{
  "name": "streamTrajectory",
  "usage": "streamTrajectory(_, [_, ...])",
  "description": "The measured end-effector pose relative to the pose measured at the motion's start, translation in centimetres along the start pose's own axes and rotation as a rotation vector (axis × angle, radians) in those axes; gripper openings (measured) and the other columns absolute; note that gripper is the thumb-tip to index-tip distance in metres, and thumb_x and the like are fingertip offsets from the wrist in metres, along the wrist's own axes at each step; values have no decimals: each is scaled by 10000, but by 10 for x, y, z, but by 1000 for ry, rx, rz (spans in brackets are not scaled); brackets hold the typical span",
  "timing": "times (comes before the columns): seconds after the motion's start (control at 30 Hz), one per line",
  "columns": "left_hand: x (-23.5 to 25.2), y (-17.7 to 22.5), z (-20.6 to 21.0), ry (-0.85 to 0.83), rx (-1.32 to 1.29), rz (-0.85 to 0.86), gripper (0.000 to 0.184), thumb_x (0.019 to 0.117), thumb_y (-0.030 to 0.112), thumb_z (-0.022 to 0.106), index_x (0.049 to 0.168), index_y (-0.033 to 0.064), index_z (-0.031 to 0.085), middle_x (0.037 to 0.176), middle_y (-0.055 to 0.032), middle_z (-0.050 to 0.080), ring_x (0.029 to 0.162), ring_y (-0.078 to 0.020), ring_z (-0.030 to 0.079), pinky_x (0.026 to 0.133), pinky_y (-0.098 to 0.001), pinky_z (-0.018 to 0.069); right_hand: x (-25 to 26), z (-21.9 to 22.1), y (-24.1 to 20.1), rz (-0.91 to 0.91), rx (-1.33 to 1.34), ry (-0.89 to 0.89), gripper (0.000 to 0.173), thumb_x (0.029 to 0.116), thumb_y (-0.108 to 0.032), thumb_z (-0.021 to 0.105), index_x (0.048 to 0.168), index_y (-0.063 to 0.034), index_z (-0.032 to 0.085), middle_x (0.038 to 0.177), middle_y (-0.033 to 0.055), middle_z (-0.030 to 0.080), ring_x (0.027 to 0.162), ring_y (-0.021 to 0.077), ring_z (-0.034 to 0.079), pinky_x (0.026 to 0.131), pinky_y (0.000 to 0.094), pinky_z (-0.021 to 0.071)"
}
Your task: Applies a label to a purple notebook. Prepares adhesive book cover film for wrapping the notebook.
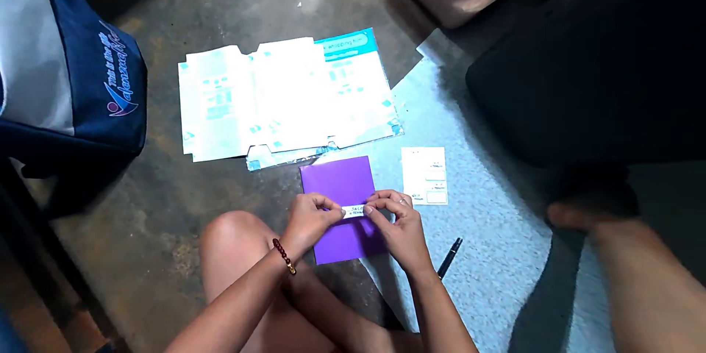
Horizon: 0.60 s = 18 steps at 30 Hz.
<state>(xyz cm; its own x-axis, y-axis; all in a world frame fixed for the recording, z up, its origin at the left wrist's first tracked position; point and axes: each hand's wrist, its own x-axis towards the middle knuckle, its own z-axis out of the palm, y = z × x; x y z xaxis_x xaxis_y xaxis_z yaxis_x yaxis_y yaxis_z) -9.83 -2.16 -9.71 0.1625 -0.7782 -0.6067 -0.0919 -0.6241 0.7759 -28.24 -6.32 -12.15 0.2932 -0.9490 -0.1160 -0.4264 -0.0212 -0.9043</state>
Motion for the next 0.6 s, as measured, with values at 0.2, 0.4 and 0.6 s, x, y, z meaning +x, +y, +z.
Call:
streamTrajectory(0.2, [12, -2, -17, 19, 284, -52, 290, 880, 170, 788, 1117, 22, 713, 1097, -117, 667, 922, -187, 626, 859, -379, 517, 12, 2, 14, 109, -20, 57, 116, 896, -72, 657, 833, -3, 726, 976, 86, 673, 944, 117, 584, 812, 261, 465])
streamTrajectory(0.4, [30, 4, -12, 31, 400, -74, 353, 889, 109, 766, 1207, 13, 645, 1038, -115, 671, 936, -233, 646, 879, -420, 525, 35, 18, 10, 130, 28, -22, 97, 925, -40, 661, 871, 13, 721, 946, 70, 665, 795, 16, 617, 696, 147, 511])
streamTrajectory(0.6, [37, 4, -11, -14, 460, -100, 400, 887, 36, 730, 1273, 25, 626, 1064, -122, 670, 964, -251, 643, 890, -442, 521, 48, 27, 15, 148, -106, -104, 104, 935, -35, 666, 865, 12, 727, 932, 77, 661, 804, 25, 595, 713, 161, 485])
